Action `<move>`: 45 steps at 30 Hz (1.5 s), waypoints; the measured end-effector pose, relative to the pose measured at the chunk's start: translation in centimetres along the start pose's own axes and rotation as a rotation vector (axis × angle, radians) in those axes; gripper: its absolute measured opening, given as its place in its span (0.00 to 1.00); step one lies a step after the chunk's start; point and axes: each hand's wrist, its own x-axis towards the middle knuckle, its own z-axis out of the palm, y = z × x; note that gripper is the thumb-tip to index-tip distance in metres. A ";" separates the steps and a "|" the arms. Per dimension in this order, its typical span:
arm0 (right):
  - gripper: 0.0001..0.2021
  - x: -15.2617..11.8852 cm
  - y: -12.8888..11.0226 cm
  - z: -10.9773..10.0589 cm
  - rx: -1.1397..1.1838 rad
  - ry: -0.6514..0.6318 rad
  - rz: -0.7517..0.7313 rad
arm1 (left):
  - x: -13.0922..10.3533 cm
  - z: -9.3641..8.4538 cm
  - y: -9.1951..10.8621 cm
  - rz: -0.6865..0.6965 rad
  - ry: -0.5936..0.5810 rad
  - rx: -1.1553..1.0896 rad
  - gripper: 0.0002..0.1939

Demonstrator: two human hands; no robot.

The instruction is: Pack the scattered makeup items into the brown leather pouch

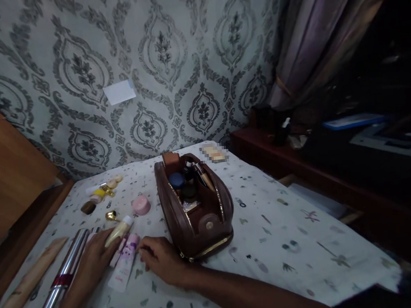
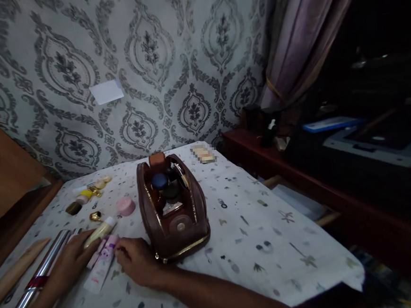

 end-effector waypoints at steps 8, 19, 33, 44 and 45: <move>0.07 0.2 0.2 0.0 0.007 -0.014 -0.028 | -0.4 0.4 0.6 -0.009 0.095 -0.017 0.23; 0.08 0.3 0.0 0.0 0.027 -0.055 -0.026 | 0.1 -0.7 0.1 -0.044 0.098 -0.083 0.19; 0.09 0.3 -0.1 0.0 -0.004 -0.064 -0.012 | 7.8 -2.0 0.2 0.057 0.005 -0.062 0.19; 0.06 0.2 0.0 0.2 -0.042 -0.018 -0.045 | 9.8 3.5 6.0 0.128 -0.182 0.196 0.27; 0.06 0.2 0.0 0.1 -0.045 -0.011 -0.047 | 10.0 3.5 6.1 0.127 -0.189 0.207 0.26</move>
